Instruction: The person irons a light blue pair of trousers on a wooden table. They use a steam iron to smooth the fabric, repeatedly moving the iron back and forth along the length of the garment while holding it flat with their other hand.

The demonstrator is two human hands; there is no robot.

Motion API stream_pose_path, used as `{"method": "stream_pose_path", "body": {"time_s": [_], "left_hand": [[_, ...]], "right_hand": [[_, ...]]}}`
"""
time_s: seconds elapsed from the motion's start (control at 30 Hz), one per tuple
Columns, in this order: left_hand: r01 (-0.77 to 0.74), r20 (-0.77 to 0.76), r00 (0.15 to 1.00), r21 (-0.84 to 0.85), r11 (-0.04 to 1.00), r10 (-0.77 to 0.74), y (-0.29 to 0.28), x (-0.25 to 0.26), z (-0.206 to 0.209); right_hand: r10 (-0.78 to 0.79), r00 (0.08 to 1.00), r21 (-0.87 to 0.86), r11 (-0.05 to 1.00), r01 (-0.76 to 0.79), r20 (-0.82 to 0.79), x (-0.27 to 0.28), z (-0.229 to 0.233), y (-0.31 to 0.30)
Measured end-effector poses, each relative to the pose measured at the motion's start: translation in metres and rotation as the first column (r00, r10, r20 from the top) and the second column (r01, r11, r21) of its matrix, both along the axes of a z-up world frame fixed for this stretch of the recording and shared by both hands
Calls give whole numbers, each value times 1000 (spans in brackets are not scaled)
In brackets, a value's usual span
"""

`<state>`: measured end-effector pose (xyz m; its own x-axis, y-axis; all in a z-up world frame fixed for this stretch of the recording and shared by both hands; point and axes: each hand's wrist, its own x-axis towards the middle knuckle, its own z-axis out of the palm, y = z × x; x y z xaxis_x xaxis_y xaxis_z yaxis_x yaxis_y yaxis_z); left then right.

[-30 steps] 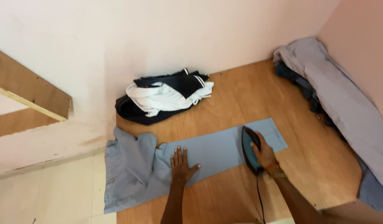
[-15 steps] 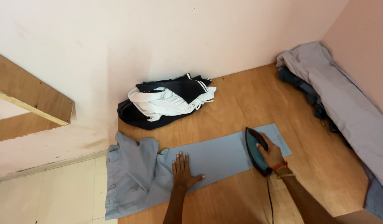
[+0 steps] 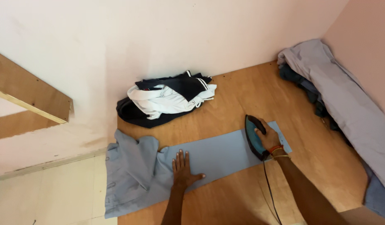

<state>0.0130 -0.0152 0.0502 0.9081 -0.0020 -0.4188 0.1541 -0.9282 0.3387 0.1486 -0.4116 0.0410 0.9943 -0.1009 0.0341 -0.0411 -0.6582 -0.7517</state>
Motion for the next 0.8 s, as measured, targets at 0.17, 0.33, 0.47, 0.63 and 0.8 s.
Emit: {"method": "stream_pose_path", "body": {"time_s": [0.17, 0.33, 0.47, 0.63, 0.8], "left_hand": [[11, -14, 1000, 10, 1000, -11, -1, -1, -5], [8, 4, 1000, 7, 1000, -8, -1, -1, -4], [-1, 30, 1000, -3, 1000, 1, -1, -1, -7], [2, 34, 999, -4, 1000, -2, 0, -1, -7], [1, 21, 1000, -35, 999, -1, 0, -1, -6]], "right_hand": [[58, 998, 66, 996, -59, 19, -58, 5, 0], [38, 997, 56, 998, -34, -72, -117, 28, 3], [-59, 949, 9, 998, 65, -310, -125, 46, 9], [0, 999, 49, 999, 1, -33, -95, 31, 8], [44, 999, 25, 999, -45, 15, -30, 19, 8]]}}
